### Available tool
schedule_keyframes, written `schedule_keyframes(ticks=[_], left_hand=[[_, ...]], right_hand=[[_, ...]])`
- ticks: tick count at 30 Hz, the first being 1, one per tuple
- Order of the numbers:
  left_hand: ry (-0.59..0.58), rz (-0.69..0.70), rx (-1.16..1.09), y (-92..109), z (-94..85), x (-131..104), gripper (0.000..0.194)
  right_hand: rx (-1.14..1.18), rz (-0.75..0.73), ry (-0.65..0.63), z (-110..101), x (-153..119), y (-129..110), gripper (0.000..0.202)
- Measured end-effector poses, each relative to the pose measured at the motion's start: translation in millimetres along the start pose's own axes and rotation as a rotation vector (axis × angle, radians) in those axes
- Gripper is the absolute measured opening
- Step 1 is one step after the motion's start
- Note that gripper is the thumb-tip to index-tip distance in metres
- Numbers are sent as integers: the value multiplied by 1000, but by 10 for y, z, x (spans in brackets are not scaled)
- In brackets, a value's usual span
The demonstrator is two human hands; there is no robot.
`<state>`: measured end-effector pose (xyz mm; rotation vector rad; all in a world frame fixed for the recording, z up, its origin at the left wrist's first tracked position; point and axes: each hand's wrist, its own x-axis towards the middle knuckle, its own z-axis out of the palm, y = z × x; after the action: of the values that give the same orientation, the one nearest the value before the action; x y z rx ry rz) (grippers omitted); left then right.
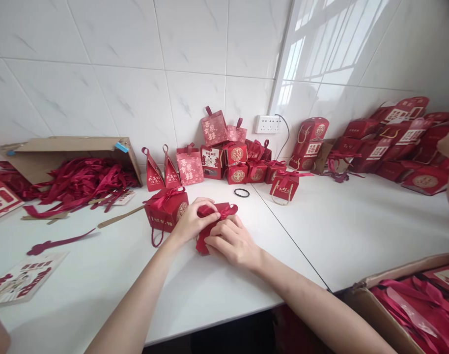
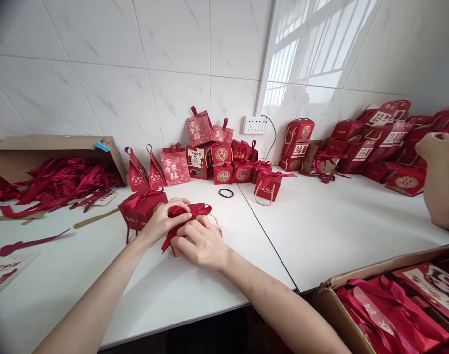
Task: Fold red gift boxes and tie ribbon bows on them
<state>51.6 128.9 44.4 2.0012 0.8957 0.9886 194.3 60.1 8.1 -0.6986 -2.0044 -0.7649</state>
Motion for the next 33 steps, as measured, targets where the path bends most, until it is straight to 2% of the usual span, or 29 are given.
schedule_keyframes(ticks=[4,11,13,15,17,19,21,23,25,27,33], left_hand=[[-86,-39,-1,20,-22,-13,16],[-49,-37,20,26,52,-21,16],[-52,-39,14,23,55,-17,16],[-60,-50,7,17,50,-13,17],[-67,-67,-11,9,42,-10,19],[-70,-86,-37,-3,37,-9,21],[-70,-96,-60,-18,36,-10,20],[-75,-96,-72,-34,39,-14,17],[-80,-87,-71,-47,43,-19,15],[-80,-83,-59,-54,47,-22,14],[-67,-89,-40,-46,63,-11,16]], right_hand=[[42,-17,50,-23,8,-6,12],[107,-107,-28,-41,-13,-9,16],[156,-147,-28,-50,-13,-9,15],[274,-118,5,-75,-11,18,11],[425,67,80,-129,-8,91,10],[523,411,108,-214,2,209,20],[559,771,-24,-311,22,345,32],[642,1001,-281,-394,51,456,44],[792,1084,-543,-442,75,513,49],[908,1107,-686,-451,83,526,47],[1065,1125,-706,-405,33,545,40]])
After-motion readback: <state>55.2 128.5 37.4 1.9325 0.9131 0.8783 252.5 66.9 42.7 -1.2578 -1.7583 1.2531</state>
